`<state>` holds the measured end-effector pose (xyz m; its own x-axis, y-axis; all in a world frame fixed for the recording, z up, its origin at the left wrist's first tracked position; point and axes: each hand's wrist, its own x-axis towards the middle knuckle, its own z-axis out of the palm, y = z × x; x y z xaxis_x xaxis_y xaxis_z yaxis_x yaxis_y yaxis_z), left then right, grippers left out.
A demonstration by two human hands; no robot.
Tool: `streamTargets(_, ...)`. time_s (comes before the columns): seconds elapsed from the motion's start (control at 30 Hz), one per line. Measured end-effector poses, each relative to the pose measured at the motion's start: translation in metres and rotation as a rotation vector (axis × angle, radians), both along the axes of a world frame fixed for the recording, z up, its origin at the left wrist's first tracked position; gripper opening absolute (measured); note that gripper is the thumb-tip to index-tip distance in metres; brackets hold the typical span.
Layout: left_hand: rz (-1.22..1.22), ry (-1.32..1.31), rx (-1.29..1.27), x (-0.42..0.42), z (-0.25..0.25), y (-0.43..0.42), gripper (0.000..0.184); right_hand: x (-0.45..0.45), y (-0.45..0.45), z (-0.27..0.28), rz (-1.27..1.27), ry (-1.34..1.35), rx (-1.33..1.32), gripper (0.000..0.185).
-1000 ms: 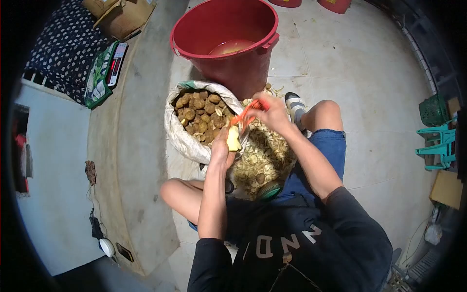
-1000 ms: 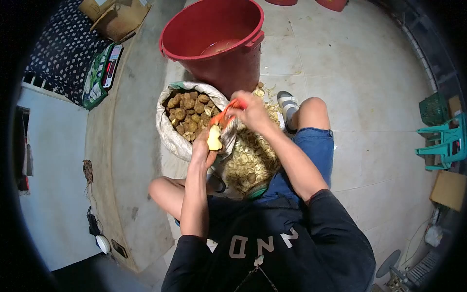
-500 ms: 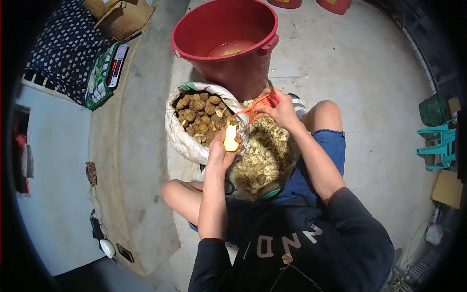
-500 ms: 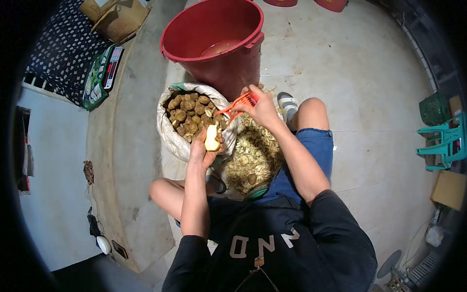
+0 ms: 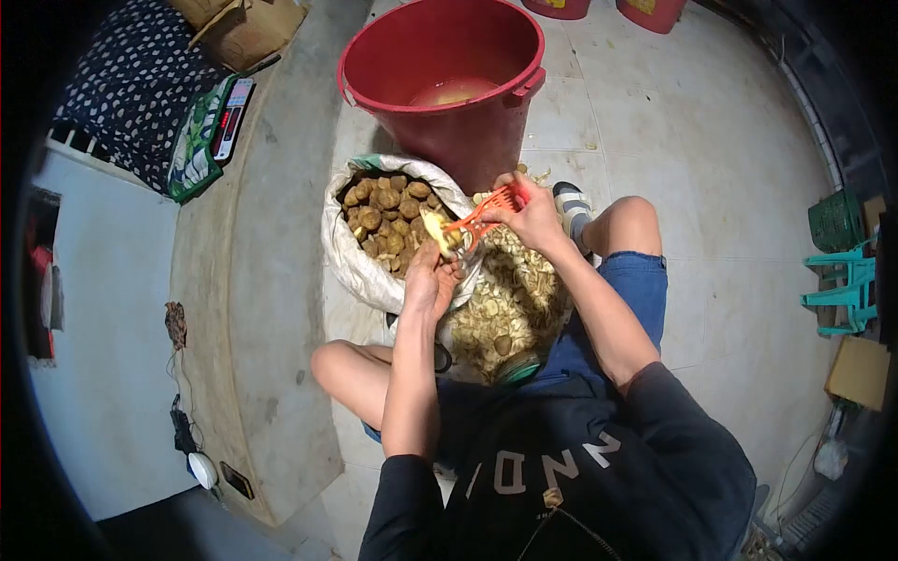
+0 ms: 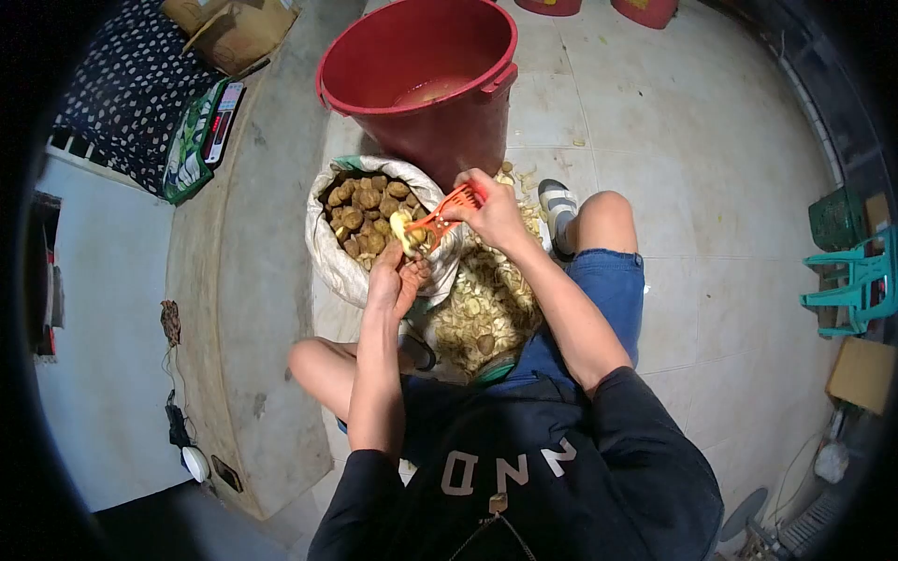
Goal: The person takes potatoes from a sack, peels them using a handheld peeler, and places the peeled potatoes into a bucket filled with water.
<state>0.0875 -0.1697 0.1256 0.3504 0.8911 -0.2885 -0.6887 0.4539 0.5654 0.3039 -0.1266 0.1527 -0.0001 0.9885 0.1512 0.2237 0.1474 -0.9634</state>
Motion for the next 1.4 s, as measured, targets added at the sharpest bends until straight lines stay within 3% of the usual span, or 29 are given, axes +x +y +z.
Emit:
streamTargets(0.03,0.000,-0.001,0.002,0.004,0.004,0.000,0.019,0.002,0.001,-0.002,0.000,-0.001,0.002,0.041)
streamTargets(0.1,0.196,0.159,-0.089,0.017,0.022,-0.003,0.014,0.004,-0.001,-0.007,0.240,0.156,-0.068,0.039)
streamTargets(0.17,0.174,0.148,-0.015,0.015,0.019,-0.004,0.010,0.005,0.001,-0.016,0.279,0.118,-0.063,0.037)
streamTargets(0.23,0.142,-0.026,-0.044,0.010,0.012,-0.002,0.008,0.003,0.002,-0.016,0.301,0.233,-0.107,0.036)
streamTargets(0.37,0.039,-0.217,-0.060,0.009,0.005,0.000,0.031,-0.002,0.001,-0.024,0.356,0.188,-0.163,0.037)
streamTargets(0.43,0.109,-0.179,-0.105,0.016,0.008,-0.001,0.029,-0.004,-0.003,-0.015,0.367,0.156,-0.155,0.037)
streamTargets(0.63,0.175,0.031,-0.089,0.011,0.003,-0.001,0.029,-0.006,-0.006,-0.007,0.311,-0.015,-0.083,0.034)
streamTargets(0.7,0.128,0.153,-0.087,0.008,-0.004,-0.002,0.027,-0.005,-0.006,0.002,0.162,-0.249,0.284,0.034)
streamTargets(0.77,0.069,0.115,-0.047,0.001,-0.003,-0.011,0.026,0.019,0.021,-0.028,-0.028,-0.022,0.195,0.033)
streamTargets(0.87,0.090,0.156,-0.060,0.003,0.005,-0.008,0.027,0.030,0.020,-0.020,0.091,0.177,0.016,0.034)
streamTargets(0.97,0.099,0.331,-0.099,0.020,0.021,-0.006,0.027,0.003,-0.014,0.011,0.299,-0.293,0.203,0.032)
streamTargets(1.03,0.104,0.335,-0.095,0.017,0.010,-0.009,0.028,0.007,-0.005,0.008,0.116,-0.293,0.296,0.031)
streamTargets(1.1,0.117,0.346,-0.065,0.011,0.005,-0.010,0.029,0.020,0.011,0.007,-0.078,-0.123,0.143,0.030)
streamTargets(1.13,0.127,0.357,-0.075,0.010,0.008,-0.010,0.029,0.025,0.010,0.012,-0.066,0.110,-0.009,0.033)
streamTargets(1.17,0.124,0.355,-0.072,0.012,0.009,-0.009,0.029,0.024,0.008,0.009,-0.070,0.107,-0.006,0.033)
streamTargets(1.27,0.146,0.269,-0.117,0.020,0.022,-0.007,0.027,0.010,-0.005,-0.015,0.339,-0.038,-0.025,0.044)
streamTargets(1.3,0.147,0.269,-0.118,0.019,0.015,-0.006,0.027,0.006,-0.015,0.015,0.293,-0.243,0.117,0.042)
streamTargets(1.4,0.095,0.291,-0.051,0.010,0.002,-0.010,0.027,0.017,0.008,0.003,0.017,-0.162,0.155,0.032)
